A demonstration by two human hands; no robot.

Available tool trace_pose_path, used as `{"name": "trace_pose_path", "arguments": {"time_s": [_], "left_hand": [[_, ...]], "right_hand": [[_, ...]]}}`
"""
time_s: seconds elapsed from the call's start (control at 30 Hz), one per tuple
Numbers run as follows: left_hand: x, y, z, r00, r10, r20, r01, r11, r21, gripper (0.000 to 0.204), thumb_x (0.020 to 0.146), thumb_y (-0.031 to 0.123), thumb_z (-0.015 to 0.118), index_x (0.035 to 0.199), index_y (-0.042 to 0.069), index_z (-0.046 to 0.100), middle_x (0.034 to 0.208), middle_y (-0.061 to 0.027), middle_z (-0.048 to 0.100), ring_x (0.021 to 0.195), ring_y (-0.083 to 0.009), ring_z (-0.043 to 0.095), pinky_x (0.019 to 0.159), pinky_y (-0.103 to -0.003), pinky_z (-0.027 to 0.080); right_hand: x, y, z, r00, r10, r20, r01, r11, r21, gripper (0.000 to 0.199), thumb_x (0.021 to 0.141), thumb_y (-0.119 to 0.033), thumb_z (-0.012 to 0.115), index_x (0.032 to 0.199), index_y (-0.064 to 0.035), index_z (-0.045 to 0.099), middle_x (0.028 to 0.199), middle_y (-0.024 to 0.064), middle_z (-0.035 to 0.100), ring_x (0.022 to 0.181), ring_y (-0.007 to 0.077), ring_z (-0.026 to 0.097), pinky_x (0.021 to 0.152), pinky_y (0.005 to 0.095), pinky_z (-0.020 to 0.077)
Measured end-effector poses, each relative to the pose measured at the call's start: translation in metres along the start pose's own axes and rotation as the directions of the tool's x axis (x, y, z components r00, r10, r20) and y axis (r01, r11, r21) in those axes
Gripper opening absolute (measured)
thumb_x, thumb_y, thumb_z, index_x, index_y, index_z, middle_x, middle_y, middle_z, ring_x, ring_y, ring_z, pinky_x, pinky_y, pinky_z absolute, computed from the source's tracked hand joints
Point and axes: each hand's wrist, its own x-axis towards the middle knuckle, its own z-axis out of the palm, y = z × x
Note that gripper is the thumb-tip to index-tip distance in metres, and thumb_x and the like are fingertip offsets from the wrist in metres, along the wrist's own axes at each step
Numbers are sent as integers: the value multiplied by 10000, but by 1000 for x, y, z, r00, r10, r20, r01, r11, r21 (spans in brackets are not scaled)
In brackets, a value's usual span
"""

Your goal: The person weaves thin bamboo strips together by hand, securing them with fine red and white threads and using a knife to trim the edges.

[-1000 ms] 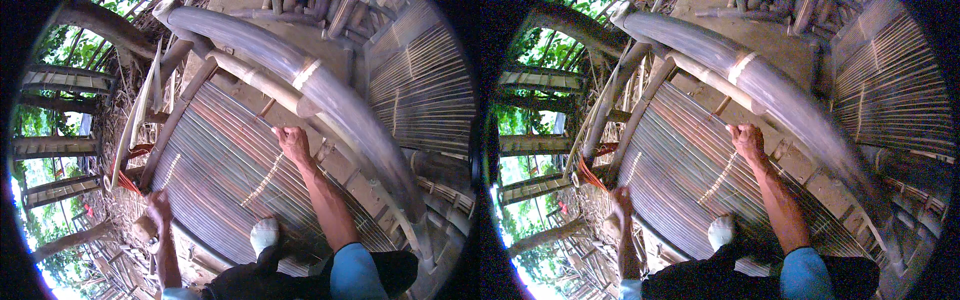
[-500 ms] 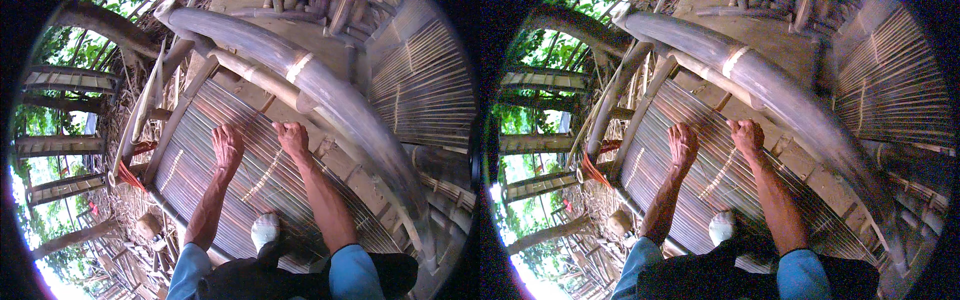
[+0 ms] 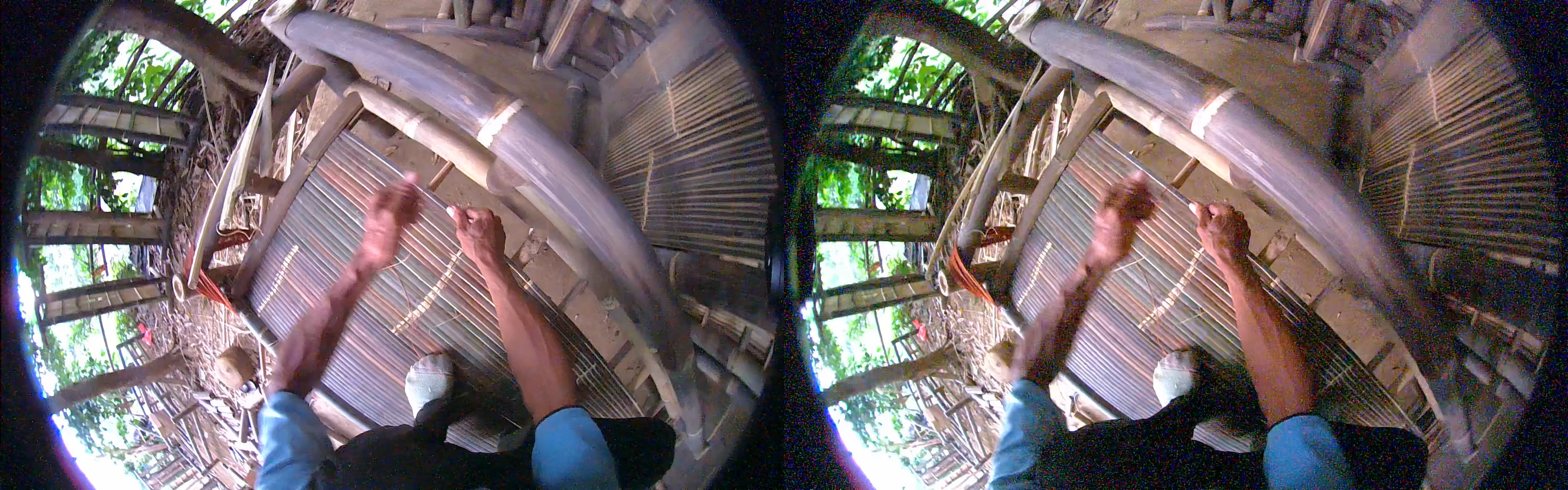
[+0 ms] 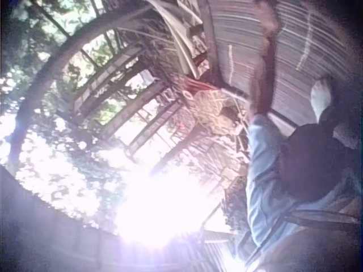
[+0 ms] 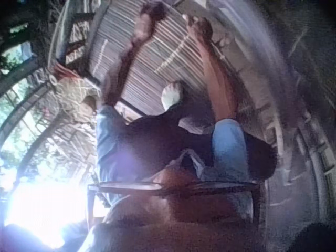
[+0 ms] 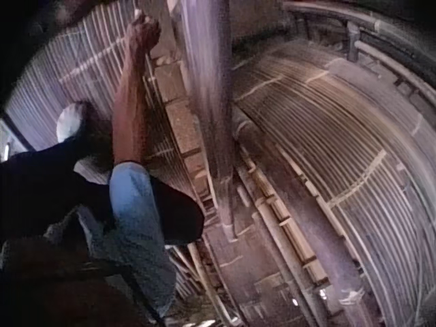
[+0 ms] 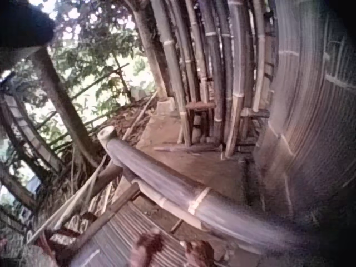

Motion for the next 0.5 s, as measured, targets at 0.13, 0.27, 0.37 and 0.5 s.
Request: {"name": "trace_pose_path", "arguments": {"time_s": [0.13, 0.27, 0.37, 0.5], "left_hand": [[-7, 1, -20, 608, -792, -62, 530, 463, -711, 417, 1035, 317, 450, 673, 111, 479, 558, -16, 400, 498, -160, 424, 602, -350, 459], [-25, 12, -27, 873, -477, -100, 475, 788, 392, 476, 1032, 355, 448, 678, 47, 531, 647, -89, 576, 593, -186, 564, 660, -418, 525], [-53, 24, -82, 753, -607, -254, 514, 783, -349, 528, 1004, 439, 446, 850, -24, 647, 853, -109, 705, 728, -221, 664, 699, -386, 536], [-33, 43, -131, 616, -647, -450, 553, 761, -338, 558, 966, 531, 478, 797, 25, 642, 674, -70, 640, 594, -165, 591, 573, -320, 470]], "right_hand": [[-4, 6, -5, 996, -85, -37, 88, 993, 81, 472, 936, -450, 557, 740, -43, 693, 741, 233, 640, 716, 444, 619, 650, 495, 480], [1, 17, 1, 991, -109, -77, 109, 994, -4, 433, 953, -419, 535, 811, -57, 726, 772, 225, 650, 740, 438, 620, 664, 498, 486], [-4, 8, 1, 991, -129, -30, 129, 991, 18, 441, 950, -433, 528, 827, -53, 717, 764, 243, 631, 744, 456, 607, 672, 501, 472], [2, 17, -12, 988, -121, -99, 120, 993, -14, 455, 937, -443, 549, 836, -33, 716, 746, 252, 631, 719, 463, 604, 643, 488, 468]]}}
